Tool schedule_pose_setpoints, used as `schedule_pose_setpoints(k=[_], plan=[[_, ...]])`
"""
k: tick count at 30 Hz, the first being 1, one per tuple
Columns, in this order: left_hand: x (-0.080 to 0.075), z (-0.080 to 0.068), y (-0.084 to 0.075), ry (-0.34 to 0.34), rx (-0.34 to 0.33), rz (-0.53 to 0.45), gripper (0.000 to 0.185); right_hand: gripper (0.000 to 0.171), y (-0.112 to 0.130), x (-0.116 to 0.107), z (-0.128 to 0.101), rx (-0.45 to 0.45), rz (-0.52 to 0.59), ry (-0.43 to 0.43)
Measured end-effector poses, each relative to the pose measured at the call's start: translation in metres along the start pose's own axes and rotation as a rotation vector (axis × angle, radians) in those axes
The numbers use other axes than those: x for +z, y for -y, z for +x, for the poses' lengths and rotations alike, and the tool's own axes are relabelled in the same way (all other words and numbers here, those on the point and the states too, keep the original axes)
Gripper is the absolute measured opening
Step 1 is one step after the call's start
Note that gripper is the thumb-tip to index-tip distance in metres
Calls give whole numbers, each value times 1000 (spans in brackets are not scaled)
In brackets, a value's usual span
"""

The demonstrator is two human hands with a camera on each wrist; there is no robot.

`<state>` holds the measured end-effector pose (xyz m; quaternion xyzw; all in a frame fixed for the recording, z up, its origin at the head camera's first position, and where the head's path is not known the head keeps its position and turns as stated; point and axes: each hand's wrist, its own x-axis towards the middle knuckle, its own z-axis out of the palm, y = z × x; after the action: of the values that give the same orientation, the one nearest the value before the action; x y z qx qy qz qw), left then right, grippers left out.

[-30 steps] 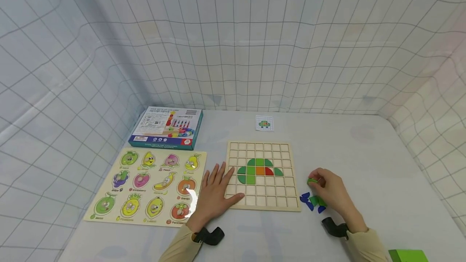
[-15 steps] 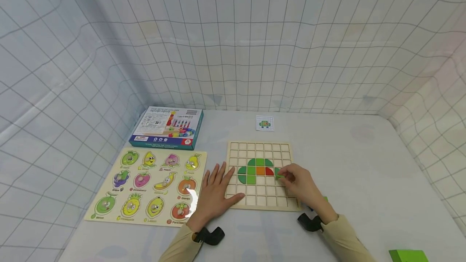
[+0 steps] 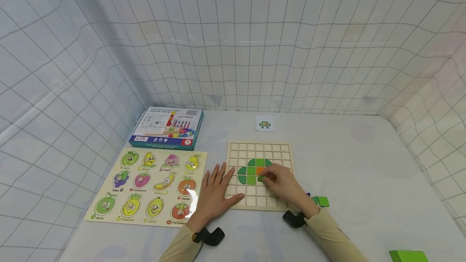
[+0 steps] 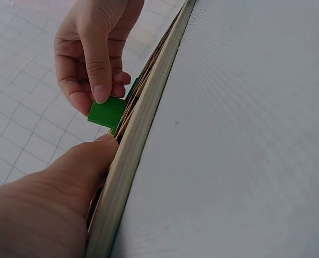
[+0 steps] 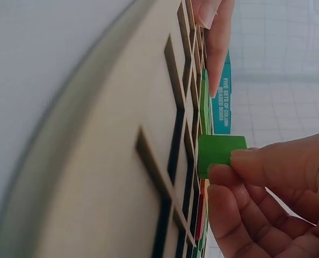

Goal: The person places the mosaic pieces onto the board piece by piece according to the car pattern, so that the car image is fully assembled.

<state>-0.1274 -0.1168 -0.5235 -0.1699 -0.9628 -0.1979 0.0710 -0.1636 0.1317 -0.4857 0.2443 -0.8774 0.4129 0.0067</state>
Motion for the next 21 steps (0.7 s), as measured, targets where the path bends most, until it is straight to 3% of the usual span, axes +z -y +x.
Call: schedule_pose_setpoints(k=[21], plan=[[-2,0,-1,-1,-3,-30,84,10,2,2,6,102,-131,30]])
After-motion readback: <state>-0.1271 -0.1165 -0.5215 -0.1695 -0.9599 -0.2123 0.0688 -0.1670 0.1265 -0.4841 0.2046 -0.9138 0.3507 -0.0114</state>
